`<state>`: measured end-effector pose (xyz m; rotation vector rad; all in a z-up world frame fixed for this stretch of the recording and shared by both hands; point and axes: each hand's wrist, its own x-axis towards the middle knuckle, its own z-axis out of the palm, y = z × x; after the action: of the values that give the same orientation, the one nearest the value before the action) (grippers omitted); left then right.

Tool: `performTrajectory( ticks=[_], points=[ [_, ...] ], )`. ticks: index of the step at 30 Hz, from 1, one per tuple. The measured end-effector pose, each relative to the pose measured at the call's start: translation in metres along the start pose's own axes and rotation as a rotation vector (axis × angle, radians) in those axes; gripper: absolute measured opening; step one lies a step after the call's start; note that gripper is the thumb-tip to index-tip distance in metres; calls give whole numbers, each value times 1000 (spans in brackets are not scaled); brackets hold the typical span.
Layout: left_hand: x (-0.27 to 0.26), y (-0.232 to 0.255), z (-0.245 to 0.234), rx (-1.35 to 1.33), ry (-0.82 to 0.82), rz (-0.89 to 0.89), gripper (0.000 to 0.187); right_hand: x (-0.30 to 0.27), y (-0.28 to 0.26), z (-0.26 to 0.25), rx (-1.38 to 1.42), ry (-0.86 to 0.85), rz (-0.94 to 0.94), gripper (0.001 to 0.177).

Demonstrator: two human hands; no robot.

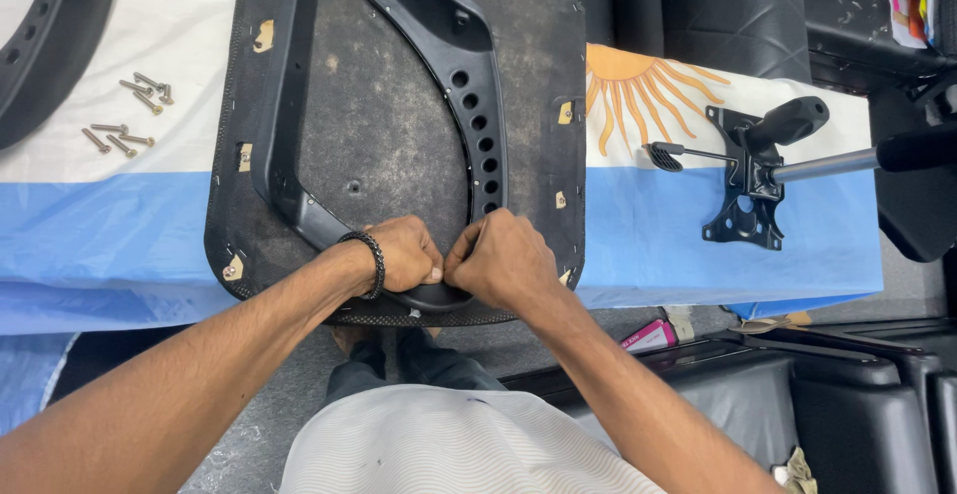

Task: The person attaches a black plastic frame to a chair seat using a screwdriver and several screws. They align the frame, insert screws into the holes, and tighten them one by one to secure the frame to the seat.

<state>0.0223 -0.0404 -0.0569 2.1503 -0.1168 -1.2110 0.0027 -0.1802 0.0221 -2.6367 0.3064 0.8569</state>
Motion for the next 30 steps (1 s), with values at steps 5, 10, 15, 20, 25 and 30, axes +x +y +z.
performTrajectory(
  ticks=[5,10,15,20,25,30],
  points=[
    [1,-2,0,-37,20,8,16,8,8,-2,-17,-32,-138,17],
    [-10,-5,-1,108,193,190,19,-3,38,12,262,163,-348,25],
    [-60,-9,25,-69,1069,295,10,-12,43,26,334,569,-335,55],
    [-83,-4,50,-952,664,-357,43,2,39,13,259,243,47,56],
    [-63,2,61,-1434,467,-300,40,11,34,1,199,34,124,54],
    [-47,-4,62,-1776,312,-305,36,8,37,-4,342,11,132,51]
  ],
)
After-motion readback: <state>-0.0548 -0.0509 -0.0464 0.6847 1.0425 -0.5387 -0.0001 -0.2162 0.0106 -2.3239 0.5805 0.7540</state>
